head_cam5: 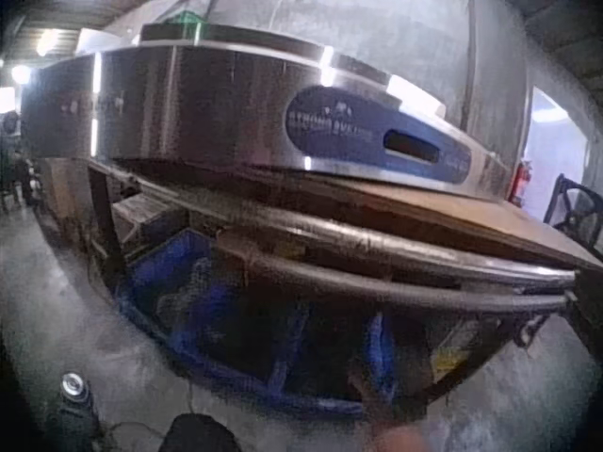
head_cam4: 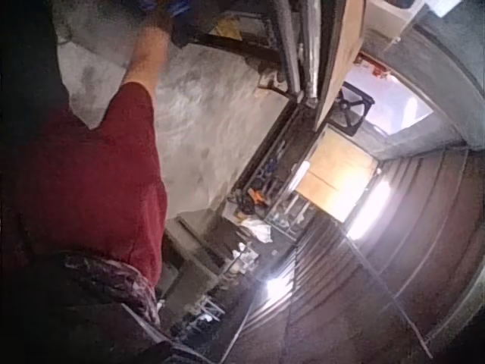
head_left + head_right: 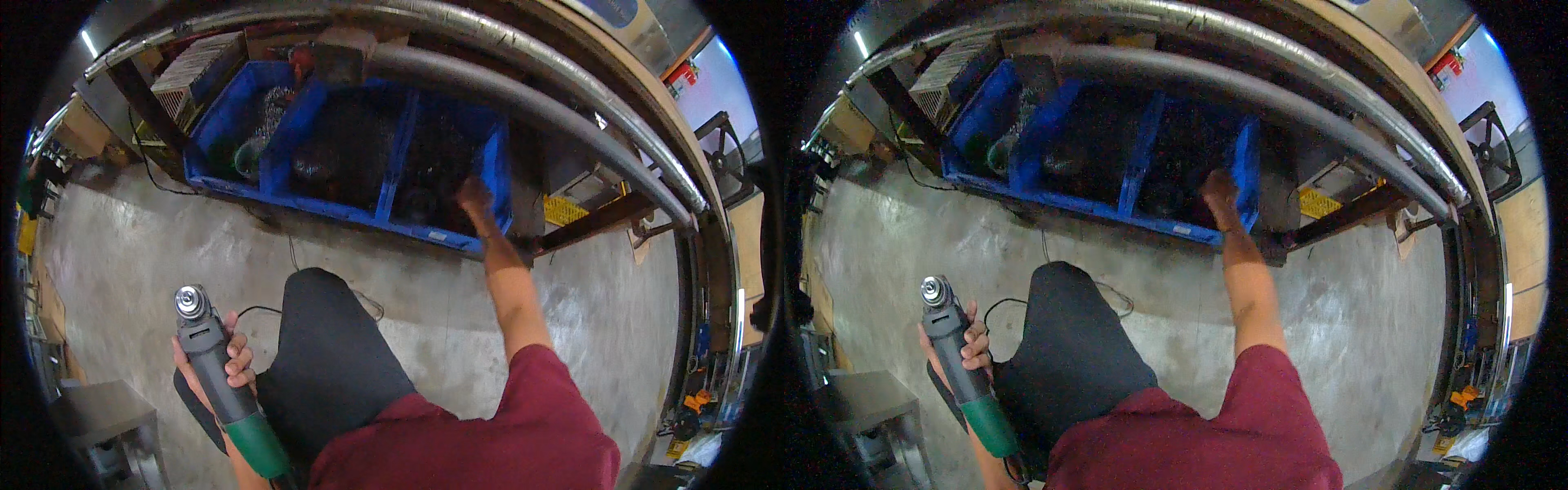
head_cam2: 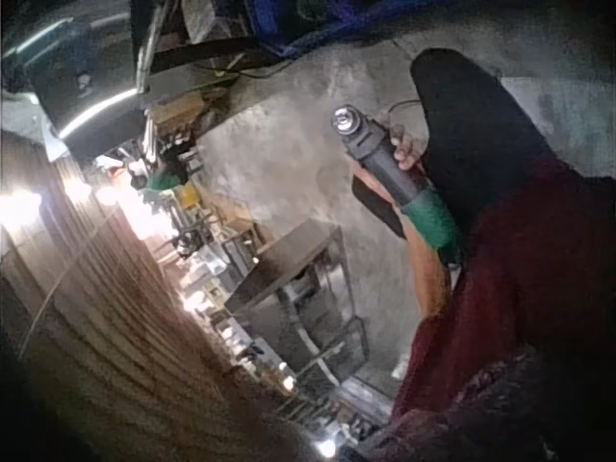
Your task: The person attaches a sanding disc to an angle grinder and then sands the surface of a stainless steel kitchen hood. The person moves the grinder across the metal surface to smooth it.
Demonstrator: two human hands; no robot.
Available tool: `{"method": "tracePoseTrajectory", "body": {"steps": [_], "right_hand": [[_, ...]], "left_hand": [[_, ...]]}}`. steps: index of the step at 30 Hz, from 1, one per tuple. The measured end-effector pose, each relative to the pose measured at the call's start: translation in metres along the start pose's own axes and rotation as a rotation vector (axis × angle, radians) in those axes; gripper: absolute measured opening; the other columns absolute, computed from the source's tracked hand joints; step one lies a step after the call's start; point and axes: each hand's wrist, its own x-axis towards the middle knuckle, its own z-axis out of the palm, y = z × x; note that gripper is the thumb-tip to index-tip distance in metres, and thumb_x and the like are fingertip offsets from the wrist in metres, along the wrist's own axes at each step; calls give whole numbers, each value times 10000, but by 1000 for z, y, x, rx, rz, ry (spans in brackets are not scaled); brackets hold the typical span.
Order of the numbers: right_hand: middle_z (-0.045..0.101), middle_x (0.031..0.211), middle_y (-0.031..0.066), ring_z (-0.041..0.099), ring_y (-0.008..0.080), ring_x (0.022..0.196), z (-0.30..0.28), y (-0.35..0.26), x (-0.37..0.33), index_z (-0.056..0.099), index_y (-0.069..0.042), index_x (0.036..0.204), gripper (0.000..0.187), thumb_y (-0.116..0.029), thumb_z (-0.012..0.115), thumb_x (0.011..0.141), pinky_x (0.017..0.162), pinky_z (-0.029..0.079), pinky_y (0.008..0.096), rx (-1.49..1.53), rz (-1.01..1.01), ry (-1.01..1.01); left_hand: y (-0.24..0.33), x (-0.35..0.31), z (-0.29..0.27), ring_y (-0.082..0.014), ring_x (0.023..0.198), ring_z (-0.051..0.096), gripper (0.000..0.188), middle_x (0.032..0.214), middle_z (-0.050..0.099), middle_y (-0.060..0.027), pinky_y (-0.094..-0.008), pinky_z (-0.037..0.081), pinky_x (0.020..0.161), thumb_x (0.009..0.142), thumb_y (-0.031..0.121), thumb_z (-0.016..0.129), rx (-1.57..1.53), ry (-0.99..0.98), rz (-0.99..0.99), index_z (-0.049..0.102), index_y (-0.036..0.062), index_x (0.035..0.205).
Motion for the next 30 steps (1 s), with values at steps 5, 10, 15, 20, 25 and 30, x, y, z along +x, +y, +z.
{"method": "tracePoseTrajectory", "body": {"steps": [5, 10, 15, 20, 25, 30], "right_hand": [[783, 1340, 237, 769, 422, 1227, -27, 22, 0, 756, -55, 1345, 454, -266, 743, 942, 1027, 638, 539, -22, -38, -547], [817, 1171, 251, 804, 429, 1095, 28, 51, -4, 825, -52, 1143, 321, -173, 783, 849, 964, 661, 530, -13, -94, -446], [816, 1175, 232, 790, 434, 1102, 29, 55, -12, 817, -74, 1099, 271, -236, 771, 887, 936, 655, 540, 4, -249, -135], [832, 1138, 190, 794, 439, 1030, -121, -51, -28, 823, -108, 1126, 417, -442, 862, 879, 848, 637, 563, 25, -94, -164], [826, 1026, 122, 784, 222, 982, -297, -141, -90, 789, 0, 1211, 426, -383, 762, 1027, 888, 594, 382, 938, -260, -162], [674, 963, -55, 555, 75, 873, -404, -282, -134, 776, -8, 1295, 490, -464, 683, 1142, 791, 510, 300, 1278, -466, -782]], "left_hand": [[-4, 1, -6, -279, 913, 567, 1123, 1163, 538, -237, -391, 568, 714, 1071, 737, 570, -55, -33, -6, 264, -132, 1712], [-9, 11, -6, -253, 875, 560, 1097, 1127, 530, -212, -366, 581, 659, 1057, 703, 628, -38, 15, -7, 282, -127, 1685], [-10, 8, -4, -249, 855, 554, 1109, 1105, 524, -205, -362, 570, 640, 1050, 726, 621, -37, 37, 28, 302, -137, 1669], [-11, -6, 1, -223, 767, 554, 1116, 1039, 573, -182, -326, 514, 573, 1046, 792, 542, -6, 169, 78, 369, -133, 1647], [-19, 26, -7, -204, 748, 590, 1110, 999, 638, -179, -333, 510, 574, 1055, 820, 491, -16, 84, -90, 416, -127, 1629], [-11, 28, -14, -225, 773, 649, 1087, 1010, 661, -204, -345, 558, 593, 1059, 818, 501, -18, -26, -121, 441, -122, 1604]]}}
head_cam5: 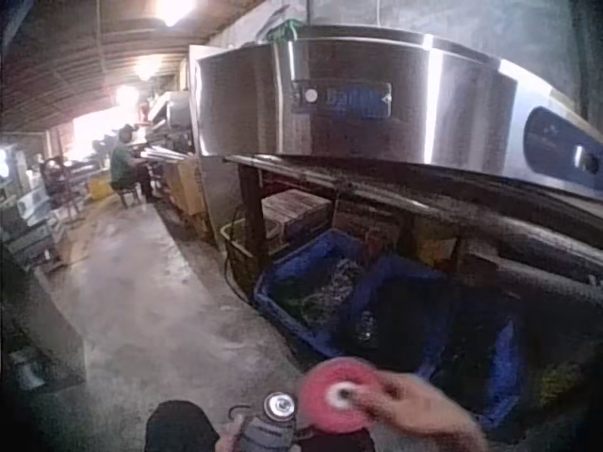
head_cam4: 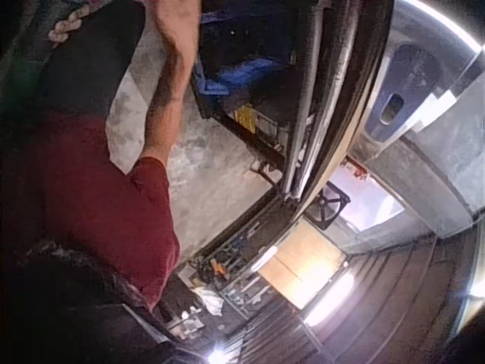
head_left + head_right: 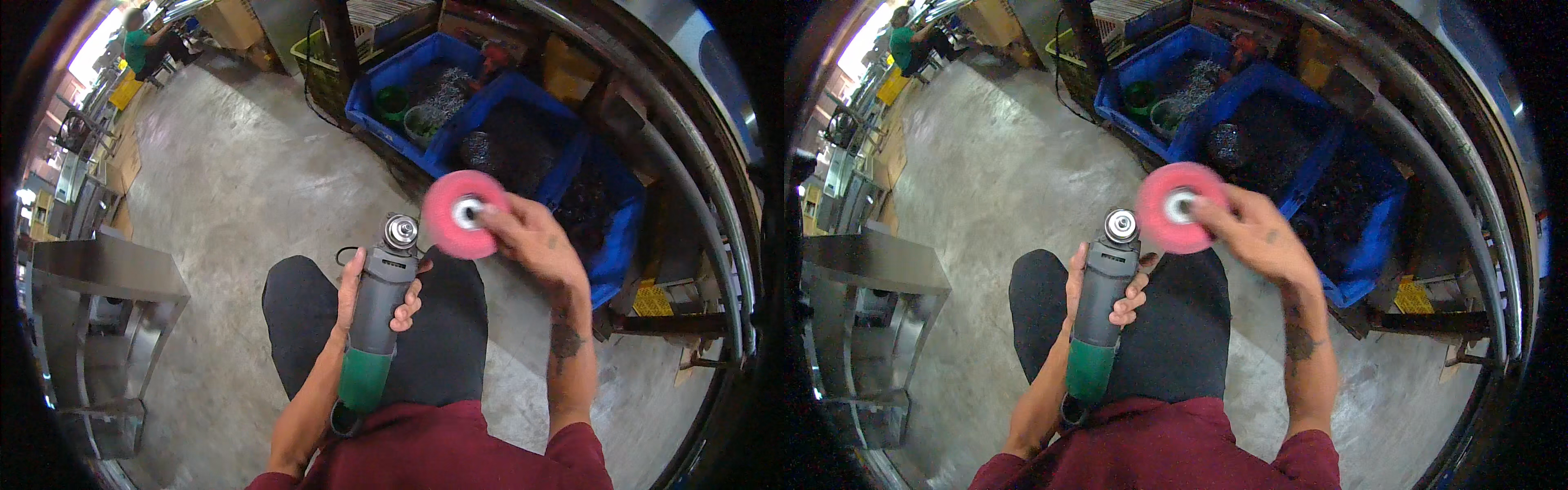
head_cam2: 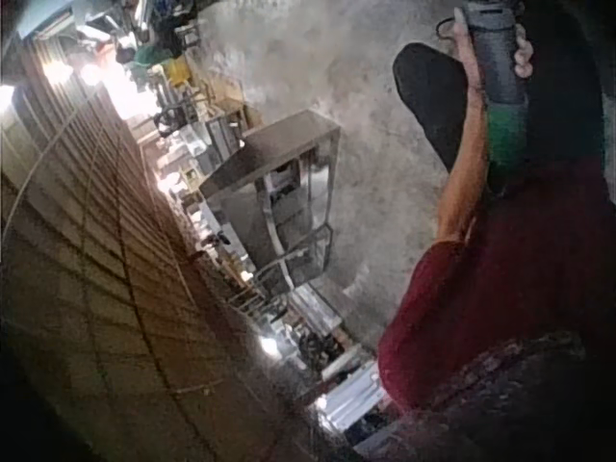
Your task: The person attaches a sanding disc to an angle grinder and then sands the surface of a stainless steel kitchen hood. The person moves the grinder across the metal surface to smooth it.
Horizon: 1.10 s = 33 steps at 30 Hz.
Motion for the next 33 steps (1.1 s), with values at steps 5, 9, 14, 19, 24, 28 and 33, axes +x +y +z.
{"method": "tracePoseTrajectory", "body": {"steps": [5, 9, 14, 19, 24, 28, 33], "right_hand": [[615, 941, -73, 500, 54, 870, 46, -23, 18, 766, -27, 1290, 484, -476, 621, 1181, 757, 448, 273, 147, 28, -227], [640, 954, -59, 516, 66, 879, 55, 0, 30, 767, -31, 1270, 488, -486, 615, 1182, 791, 474, 284, 109, -3, -196], [658, 965, -44, 530, 75, 892, 58, -16, 32, 767, -21, 1255, 491, -484, 623, 1177, 821, 488, 293, 134, 45, -249], [657, 953, -39, 535, 78, 897, 53, -6, 36, 772, -9, 1202, 508, -495, 627, 1172, 827, 491, 297, 91, 76, -259], [667, 946, 39, 579, 137, 913, 48, -13, 35, 737, 21, 1120, 580, -532, 572, 1184, 860, 513, 338, -129, 145, -219], [692, 1100, 243, 688, 355, 1029, 26, -6, 31, 659, 71, 1186, 513, -429, 542, 1171, 970, 541, 453, -158, -30, 108], [716, 1176, 227, 711, 347, 1094, 32, -12, 22, 661, 37, 1249, 293, -153, 543, 1061, 972, 554, 435, -323, -294, 169]], "left_hand": [[-2, 2, -5, -224, 736, 645, 1056, 1018, 667, -213, -329, 565, 558, 1057, 818, 506, 10, -4, 42, 476, -104, 1569], [-1, 7, 0, -215, 714, 637, 1109, 972, 640, -189, -323, 560, 530, 1033, 845, 518, -23, -4, -37, 447, -113, 1586], [2, 7, -11, -200, 706, 625, 1138, 971, 627, -180, -313, 555, 525, 1022, 852, 527, -17, -62, -49, 429, -127, 1593], [0, 11, -14, -195, 713, 622, 1155, 984, 618, -174, -308, 558, 533, 1015, 851, 539, -49, -101, -67, 414, -136, 1603], [-1, 11, -15, -200, 727, 629, 1159, 1002, 611, -186, -308, 560, 540, 1026, 835, 540, -78, -116, -59, 385, -146, 1622], [-1, 12, -16, -219, 746, 625, 1146, 1004, 586, -202, -325, 563, 541, 1036, 804, 559, -108, -152, -51, 347, -155, 1628], [1, 12, -22, -228, 793, 637, 1072, 1040, 613, -217, -330, 574, 578, 1066, 803, 511, -105, -191, -57, 408, -111, 1616]]}}
